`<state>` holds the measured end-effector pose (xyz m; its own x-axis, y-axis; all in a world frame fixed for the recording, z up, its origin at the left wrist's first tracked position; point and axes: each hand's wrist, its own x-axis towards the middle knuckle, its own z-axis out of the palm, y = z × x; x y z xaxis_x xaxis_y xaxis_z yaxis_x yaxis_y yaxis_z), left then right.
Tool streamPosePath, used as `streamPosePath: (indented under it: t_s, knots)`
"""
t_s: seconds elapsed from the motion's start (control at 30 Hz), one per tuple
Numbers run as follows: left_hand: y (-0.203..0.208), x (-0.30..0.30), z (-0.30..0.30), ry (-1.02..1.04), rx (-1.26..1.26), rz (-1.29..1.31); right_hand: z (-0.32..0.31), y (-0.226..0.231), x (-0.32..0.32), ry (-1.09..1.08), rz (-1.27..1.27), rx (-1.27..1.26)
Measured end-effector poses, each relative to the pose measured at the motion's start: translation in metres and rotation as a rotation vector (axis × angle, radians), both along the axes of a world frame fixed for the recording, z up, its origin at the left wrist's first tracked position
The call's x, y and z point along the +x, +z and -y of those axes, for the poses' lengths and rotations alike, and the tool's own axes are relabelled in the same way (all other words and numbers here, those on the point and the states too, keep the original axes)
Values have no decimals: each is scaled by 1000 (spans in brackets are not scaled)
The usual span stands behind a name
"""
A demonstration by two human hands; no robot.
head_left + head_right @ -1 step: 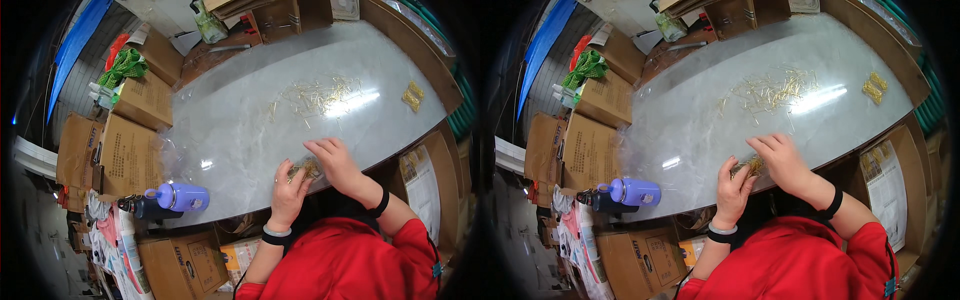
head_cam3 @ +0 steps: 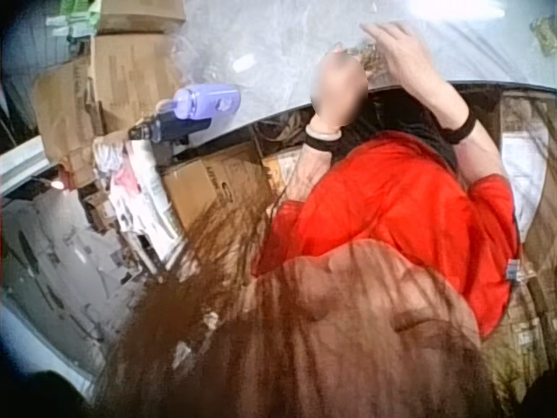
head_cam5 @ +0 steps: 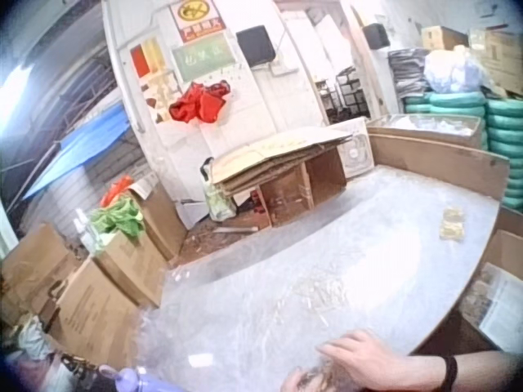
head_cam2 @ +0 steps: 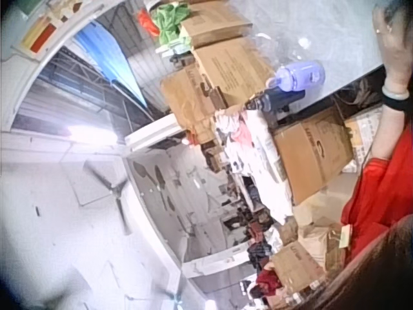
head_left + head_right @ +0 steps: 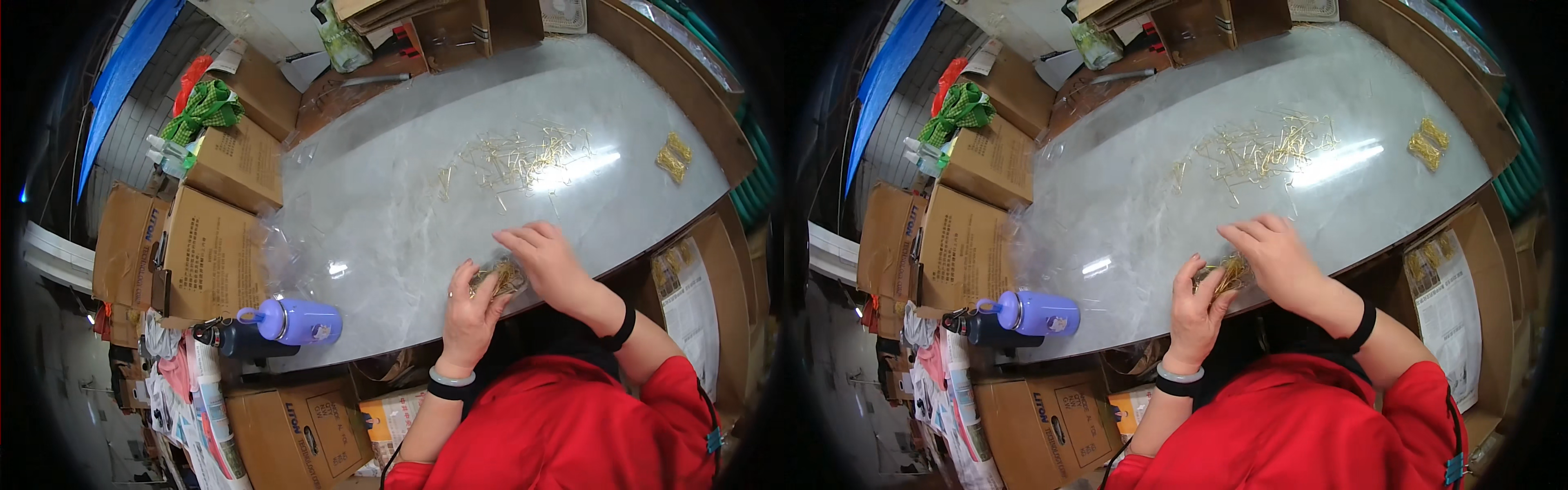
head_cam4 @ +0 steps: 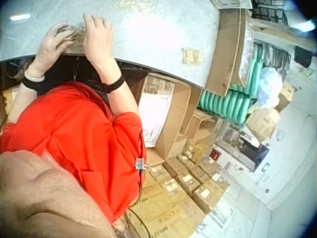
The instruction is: Gathering and counting small gold-colored metal pins and placing them into small plastic bags.
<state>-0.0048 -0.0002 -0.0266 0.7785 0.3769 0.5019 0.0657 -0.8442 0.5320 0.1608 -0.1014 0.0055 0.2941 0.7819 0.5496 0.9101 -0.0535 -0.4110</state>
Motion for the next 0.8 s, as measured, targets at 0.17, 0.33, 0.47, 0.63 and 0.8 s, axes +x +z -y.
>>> streamPosePath:
  t_s: [0.17,0.33,0.47,0.63,0.8]
  knots:
    - [12,0,3,122,-43,163,2,0,17,0,-196,-156]
    - [7,-10,7,276,-139,87,29,13,3,-229,-476,-254]
    - [8,0,11,211,-62,-11,42,6,-23,-258,-527,-268]
    - [12,12,12,183,24,-27,42,10,-30,-159,-544,-229]
    - [5,17,13,188,22,9,4,14,11,-229,-318,-148]
